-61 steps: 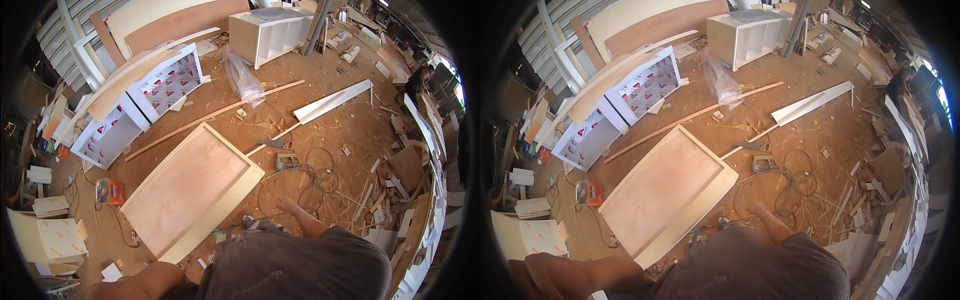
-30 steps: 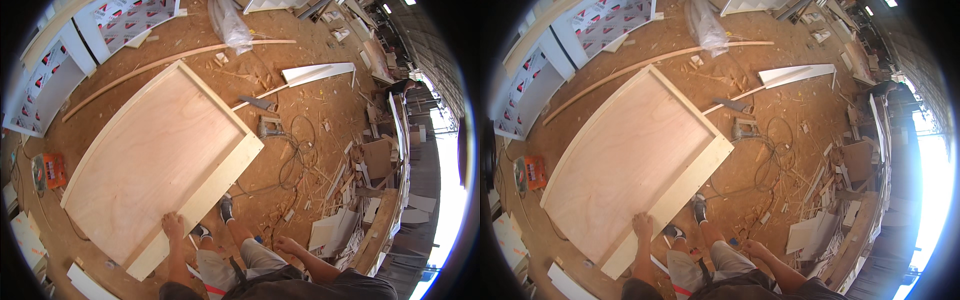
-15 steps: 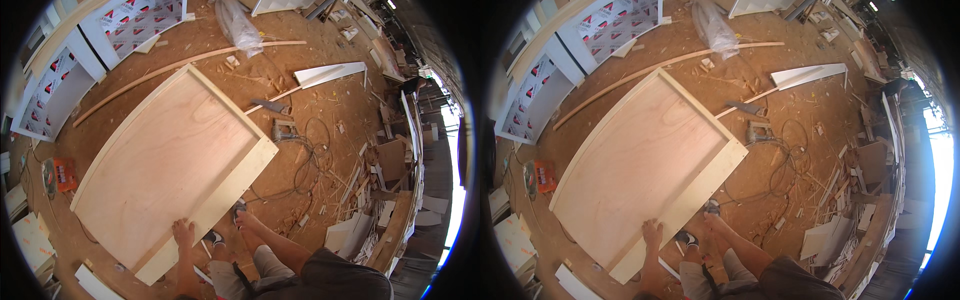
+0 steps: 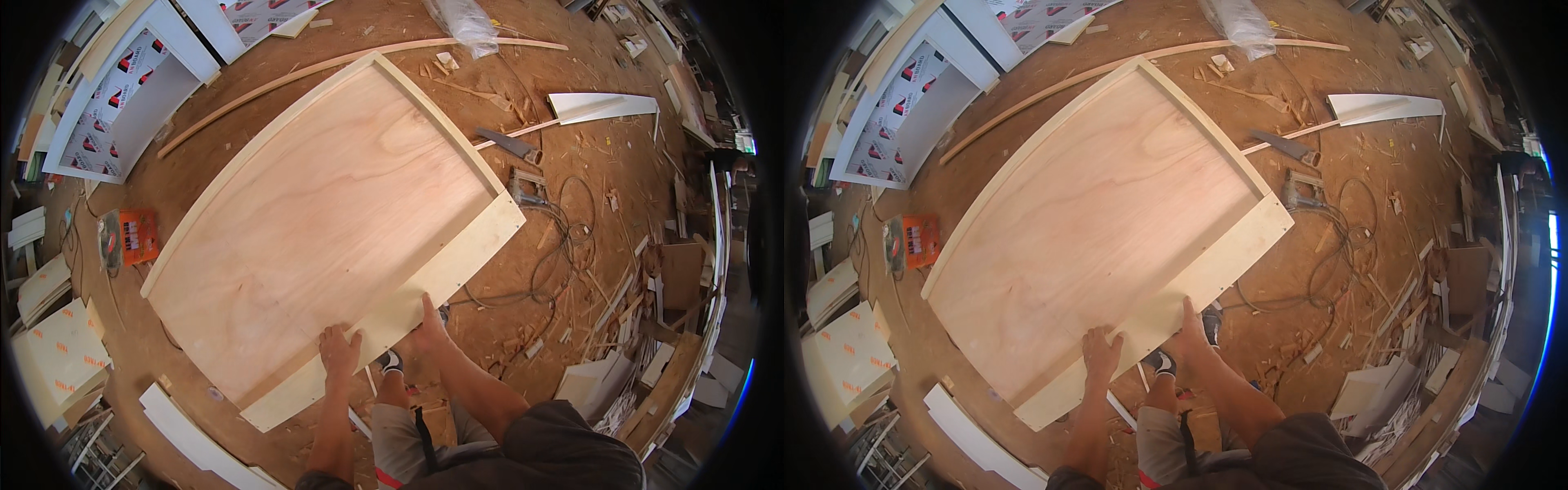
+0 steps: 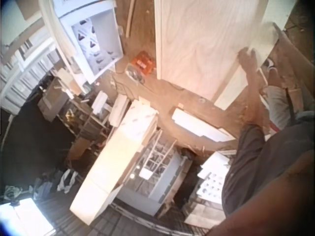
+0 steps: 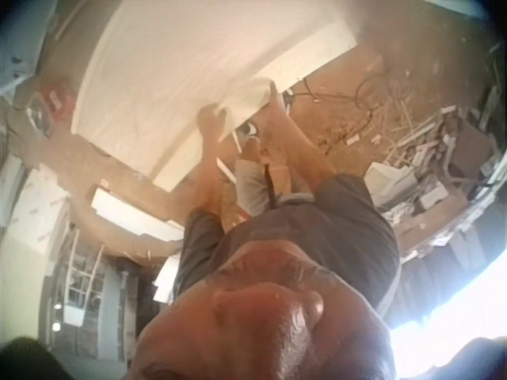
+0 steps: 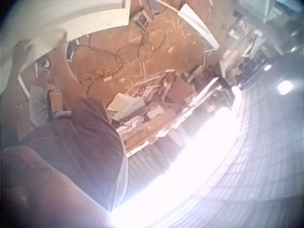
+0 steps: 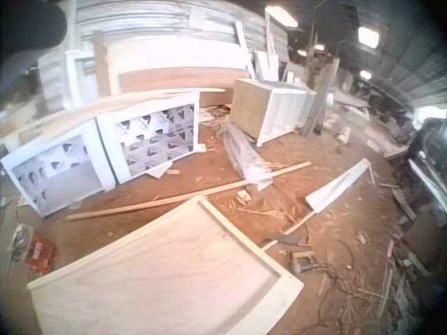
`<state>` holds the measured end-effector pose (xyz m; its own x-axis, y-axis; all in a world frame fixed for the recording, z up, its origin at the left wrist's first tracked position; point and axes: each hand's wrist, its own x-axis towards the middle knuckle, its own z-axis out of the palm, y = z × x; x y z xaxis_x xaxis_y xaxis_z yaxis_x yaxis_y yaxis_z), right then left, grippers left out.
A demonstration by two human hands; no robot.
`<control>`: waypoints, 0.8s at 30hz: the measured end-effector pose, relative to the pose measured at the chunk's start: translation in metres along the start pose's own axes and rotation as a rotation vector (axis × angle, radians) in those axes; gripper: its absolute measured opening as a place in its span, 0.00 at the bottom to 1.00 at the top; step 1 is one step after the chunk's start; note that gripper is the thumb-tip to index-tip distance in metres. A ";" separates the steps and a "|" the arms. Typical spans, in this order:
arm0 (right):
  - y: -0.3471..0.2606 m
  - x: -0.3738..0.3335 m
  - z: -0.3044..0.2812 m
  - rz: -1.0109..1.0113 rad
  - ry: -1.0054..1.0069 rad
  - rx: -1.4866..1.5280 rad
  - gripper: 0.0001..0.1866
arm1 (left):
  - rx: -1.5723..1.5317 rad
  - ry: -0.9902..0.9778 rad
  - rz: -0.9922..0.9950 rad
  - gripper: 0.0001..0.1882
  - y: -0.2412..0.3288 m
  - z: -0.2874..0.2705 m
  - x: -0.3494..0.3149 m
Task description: The person assembles a wooden cabinet by driving screws into a side panel using a drill, then rotates the cabinet on the floor.
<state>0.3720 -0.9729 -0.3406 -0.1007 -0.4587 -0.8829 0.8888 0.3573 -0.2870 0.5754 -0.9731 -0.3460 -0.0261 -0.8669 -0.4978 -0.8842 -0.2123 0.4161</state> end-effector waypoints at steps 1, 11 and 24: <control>-0.001 0.005 -0.006 -0.112 -0.089 -0.207 0.24 | 0.000 0.017 0.003 0.22 0.002 -0.004 0.003; -0.043 -0.082 0.146 -0.055 -0.125 -0.514 0.34 | 0.011 0.110 -0.003 0.20 0.033 -0.189 0.047; -0.125 -0.072 0.287 -0.694 -0.455 -1.300 0.41 | 0.306 0.282 0.328 0.32 0.088 -0.370 0.127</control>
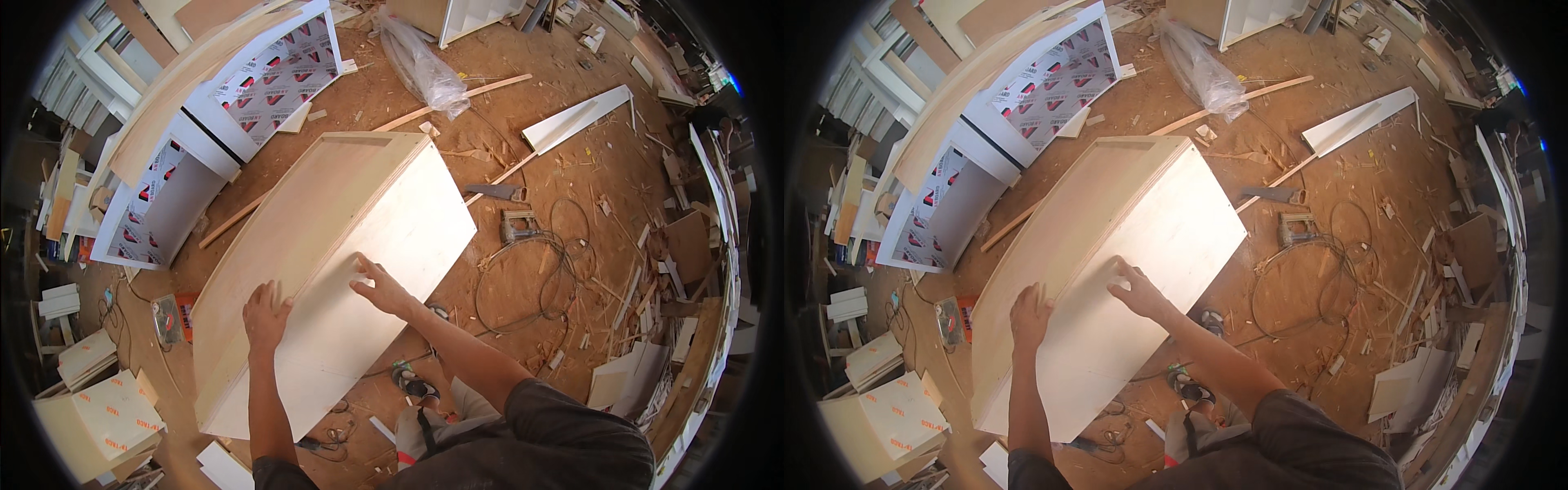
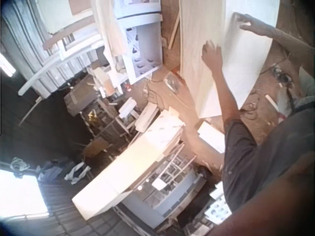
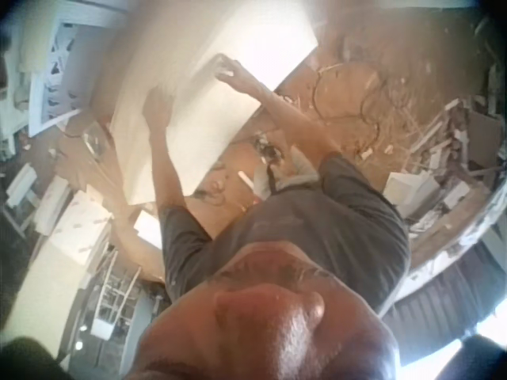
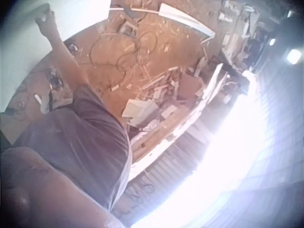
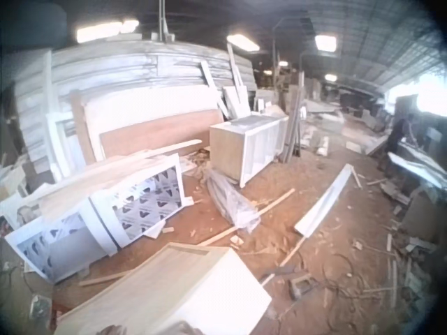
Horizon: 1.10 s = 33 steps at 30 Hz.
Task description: The person assembles a wooden cabinet by driving screws into a side panel using a drill, then rotates the cabinet on the floor.
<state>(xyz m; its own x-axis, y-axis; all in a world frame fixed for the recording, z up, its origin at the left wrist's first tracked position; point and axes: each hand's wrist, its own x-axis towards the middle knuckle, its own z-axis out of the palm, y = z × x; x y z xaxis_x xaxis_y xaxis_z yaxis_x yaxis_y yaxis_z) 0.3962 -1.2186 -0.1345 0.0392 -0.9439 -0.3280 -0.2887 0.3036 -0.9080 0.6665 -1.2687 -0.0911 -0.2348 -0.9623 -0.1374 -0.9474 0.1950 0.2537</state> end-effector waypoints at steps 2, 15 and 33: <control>0.003 -0.001 0.001 -0.005 0.030 -0.143 0.42 | 0.026 -0.076 -0.029 0.35 0.017 0.005 0.004; -0.020 0.089 -0.098 -0.013 0.075 -0.183 0.32 | 0.135 0.099 -0.339 0.31 -0.034 -0.062 0.118; 0.104 -0.145 -0.130 0.870 0.030 -0.457 0.27 | 0.109 -0.045 -0.458 0.32 -0.162 -0.086 0.305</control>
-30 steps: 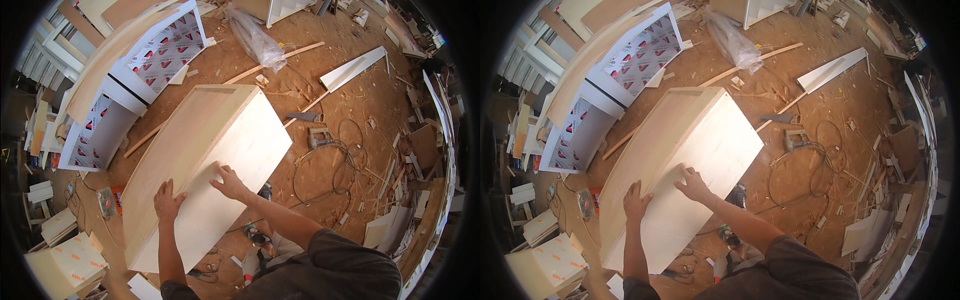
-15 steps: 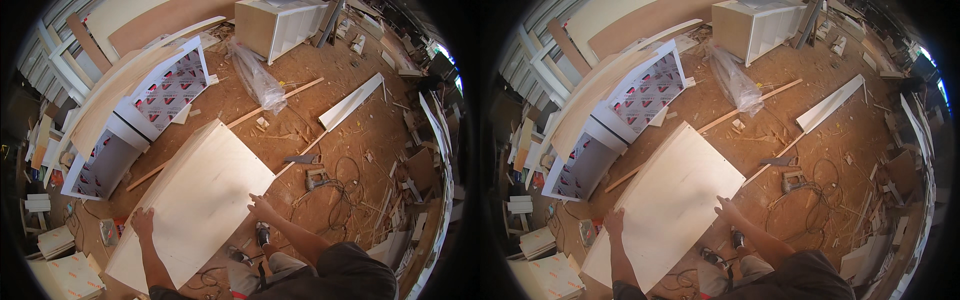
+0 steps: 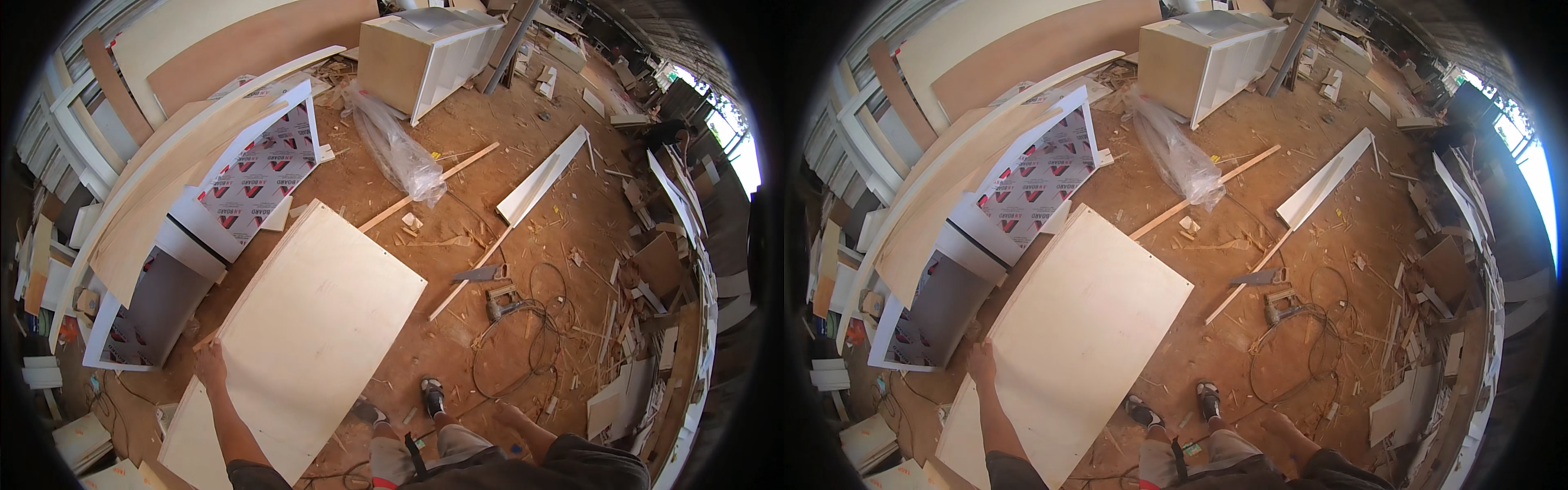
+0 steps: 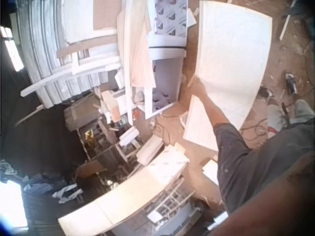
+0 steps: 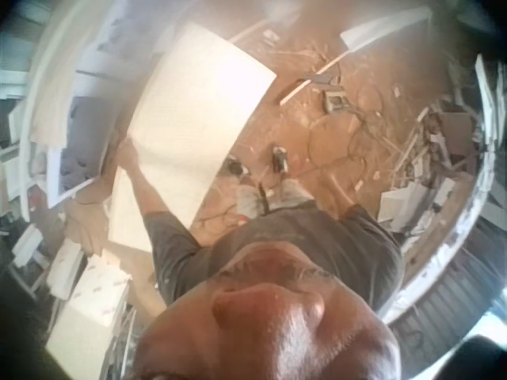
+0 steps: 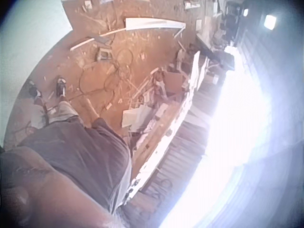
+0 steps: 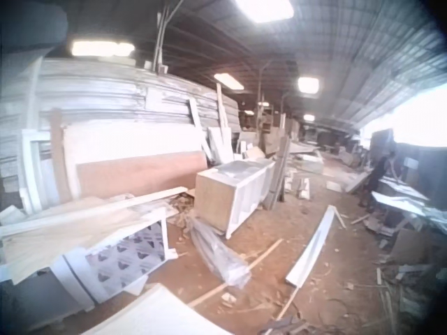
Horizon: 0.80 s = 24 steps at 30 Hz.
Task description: The person assembles a wooden cabinet by driving screws into a side panel using a drill, then rotates the cabinet on the floor.
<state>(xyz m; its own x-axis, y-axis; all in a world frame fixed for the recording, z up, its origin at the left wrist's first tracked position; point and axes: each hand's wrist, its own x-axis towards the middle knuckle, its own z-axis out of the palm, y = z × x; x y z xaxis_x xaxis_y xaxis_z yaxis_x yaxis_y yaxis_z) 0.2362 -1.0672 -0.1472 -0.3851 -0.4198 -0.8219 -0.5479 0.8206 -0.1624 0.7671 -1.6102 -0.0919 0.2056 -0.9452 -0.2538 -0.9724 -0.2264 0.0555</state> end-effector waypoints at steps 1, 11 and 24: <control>-0.015 -0.009 0.008 -0.054 -0.033 -0.003 0.26 | 0.029 -0.005 -0.002 0.32 0.001 -0.005 0.009; -0.188 -0.016 0.012 -0.199 -0.011 0.249 0.22 | 0.008 -0.037 0.009 0.34 -0.042 0.013 0.124; -0.134 -0.008 0.043 -0.052 0.016 0.122 0.26 | 0.078 0.271 0.035 0.30 -0.050 0.042 0.128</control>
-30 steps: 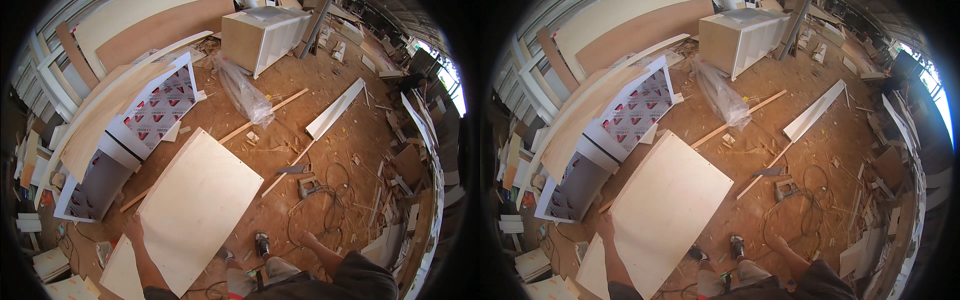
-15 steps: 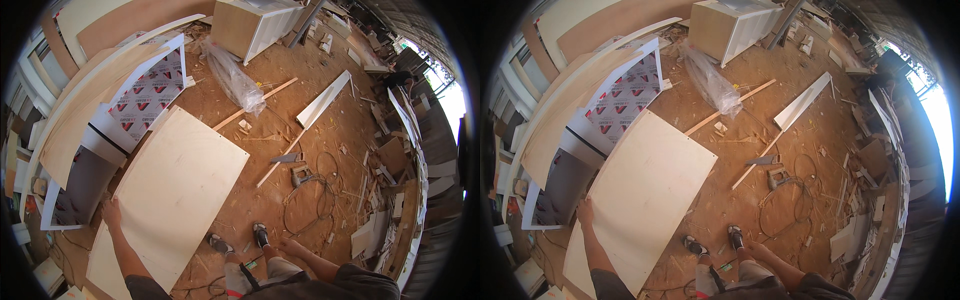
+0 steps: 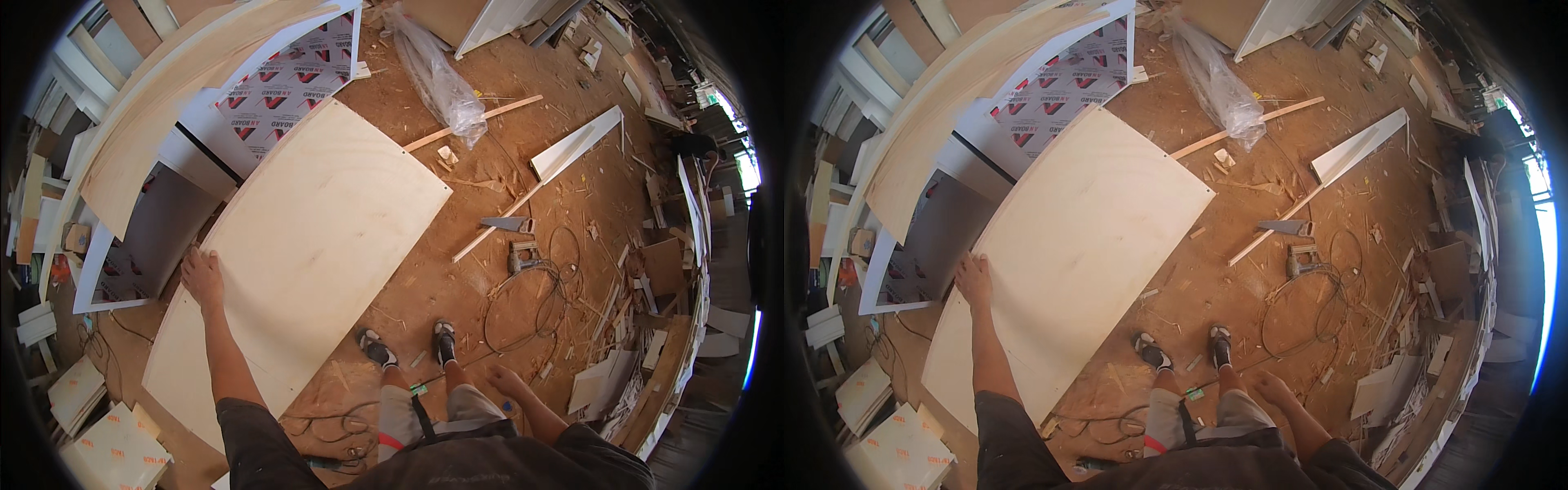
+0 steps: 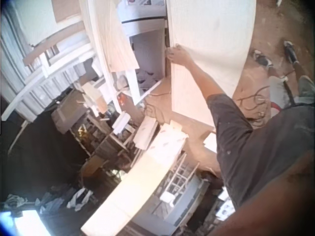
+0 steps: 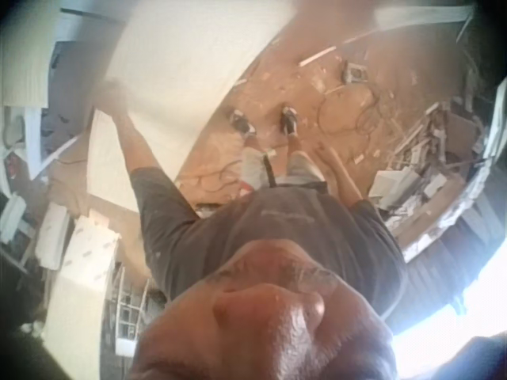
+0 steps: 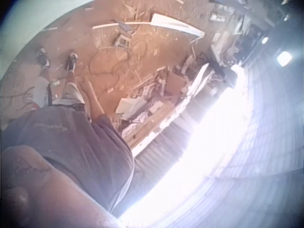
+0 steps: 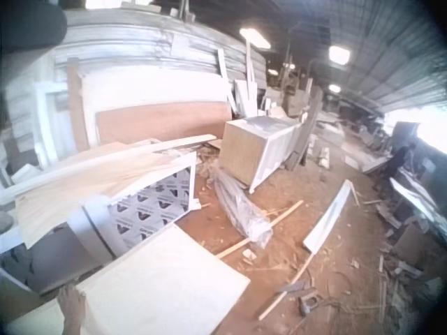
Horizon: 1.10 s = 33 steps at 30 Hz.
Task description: The person assembles a wooden cabinet by driving screws into a side panel using a drill, then rotates the cabinet on the floor.
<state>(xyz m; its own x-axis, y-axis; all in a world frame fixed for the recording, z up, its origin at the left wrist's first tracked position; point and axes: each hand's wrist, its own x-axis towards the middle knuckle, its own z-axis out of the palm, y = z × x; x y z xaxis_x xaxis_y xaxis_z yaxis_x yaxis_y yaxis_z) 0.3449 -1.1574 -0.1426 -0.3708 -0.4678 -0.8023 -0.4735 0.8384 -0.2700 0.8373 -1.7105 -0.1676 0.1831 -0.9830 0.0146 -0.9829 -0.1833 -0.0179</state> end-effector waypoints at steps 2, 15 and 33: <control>-0.005 -0.003 -0.002 0.024 -0.032 0.025 0.25 | -0.066 0.031 0.012 0.29 0.005 -0.008 -0.033; 0.037 0.054 -0.036 -0.313 -0.014 0.115 0.16 | -0.293 -0.328 -0.215 0.30 -0.047 -0.049 -0.380; 0.154 0.002 -0.180 0.004 -0.003 0.334 0.18 | -0.791 -0.867 -0.113 0.22 0.071 -0.108 -0.608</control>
<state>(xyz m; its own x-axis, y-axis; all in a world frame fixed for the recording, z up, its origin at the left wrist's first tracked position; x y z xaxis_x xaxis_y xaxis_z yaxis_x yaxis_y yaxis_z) 0.1276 -1.0796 -0.0903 -0.3699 -0.4636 -0.8052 -0.1836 0.8860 -0.4257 0.6538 -1.1252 -0.0698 -0.0774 -0.6966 -0.7133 -0.6432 -0.5117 0.5695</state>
